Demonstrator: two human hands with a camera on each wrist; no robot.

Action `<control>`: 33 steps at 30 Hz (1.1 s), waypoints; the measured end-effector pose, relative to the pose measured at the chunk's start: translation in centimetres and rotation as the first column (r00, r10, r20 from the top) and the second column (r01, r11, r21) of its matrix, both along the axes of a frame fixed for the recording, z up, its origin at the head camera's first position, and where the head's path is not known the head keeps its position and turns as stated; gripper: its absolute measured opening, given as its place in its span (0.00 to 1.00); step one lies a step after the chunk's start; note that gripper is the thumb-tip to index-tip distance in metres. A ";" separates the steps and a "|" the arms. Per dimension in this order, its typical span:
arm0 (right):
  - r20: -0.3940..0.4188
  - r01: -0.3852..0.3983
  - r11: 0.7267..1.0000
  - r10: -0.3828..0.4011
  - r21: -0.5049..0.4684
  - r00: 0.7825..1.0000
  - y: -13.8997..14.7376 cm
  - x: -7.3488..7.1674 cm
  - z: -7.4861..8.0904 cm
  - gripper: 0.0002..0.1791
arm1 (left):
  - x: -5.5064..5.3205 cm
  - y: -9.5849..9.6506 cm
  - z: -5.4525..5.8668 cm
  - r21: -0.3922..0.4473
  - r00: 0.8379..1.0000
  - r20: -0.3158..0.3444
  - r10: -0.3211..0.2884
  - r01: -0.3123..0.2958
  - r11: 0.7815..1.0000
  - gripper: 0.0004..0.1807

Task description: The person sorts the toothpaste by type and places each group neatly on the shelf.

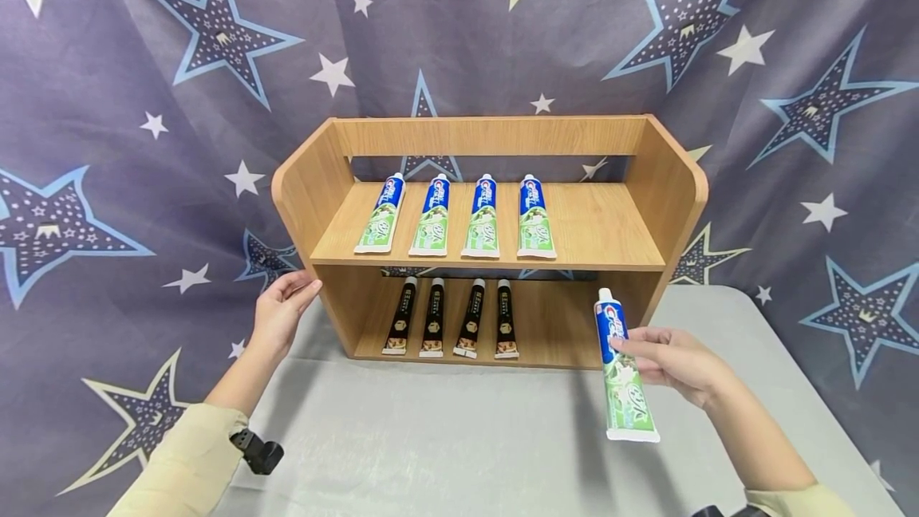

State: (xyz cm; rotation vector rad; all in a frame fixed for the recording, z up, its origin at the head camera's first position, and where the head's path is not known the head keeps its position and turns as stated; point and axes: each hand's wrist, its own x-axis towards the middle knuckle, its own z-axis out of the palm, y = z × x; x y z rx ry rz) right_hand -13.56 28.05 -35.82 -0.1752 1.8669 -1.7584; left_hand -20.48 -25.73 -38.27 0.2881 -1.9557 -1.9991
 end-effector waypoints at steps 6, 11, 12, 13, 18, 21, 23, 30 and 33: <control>-0.032 0.054 0.996 -0.052 0.077 0.998 -0.5 0.2 1.7 0.02 | -0.1 0.0 -0.1 0.004 1.000 0.003 0.000 0.000 1.000 0.10; -0.077 0.085 0.987 -0.075 0.136 0.994 -0.8 0.2 3.2 0.02 | -0.1 -0.1 -0.1 0.005 1.000 0.004 0.000 0.000 1.000 0.10; -0.082 0.093 0.985 -0.081 0.149 0.993 -0.9 0.2 3.5 0.03 | -0.1 -0.1 -0.1 0.006 1.000 0.001 -0.001 0.001 1.000 0.10; -0.085 0.101 0.981 -0.088 0.165 0.992 -0.9 0.1 3.8 0.04 | 0.0 -0.1 -0.1 0.008 1.000 -0.001 -0.001 0.001 1.000 0.10; -0.102 0.128 0.971 -0.109 0.203 0.989 -1.0 -0.3 5.2 0.09 | -0.1 -0.1 -0.1 0.021 1.000 -0.011 0.003 -0.002 1.000 0.09; -0.113 0.146 0.960 -0.122 0.237 0.986 -1.1 -0.6 5.9 0.20 | 0.0 -0.1 -0.1 0.023 1.000 -0.017 -0.003 0.003 1.000 0.09; -0.112 0.158 0.953 -0.133 0.258 0.985 -1.2 -0.8 6.4 0.29 | -0.1 -0.1 0.0 0.022 1.000 -0.018 -0.003 0.003 1.000 0.08; -0.129 0.163 0.942 -0.130 0.293 0.983 -1.8 -2.0 7.9 0.37 | 0.1 -0.1 0.1 0.011 1.000 -0.007 -0.010 0.010 1.000 0.10; -0.142 0.162 0.942 -0.125 0.292 0.982 -2.1 -2.7 8.7 0.37 | 0.2 -0.1 0.2 0.011 1.000 -0.013 -0.012 0.012 1.000 0.10</control>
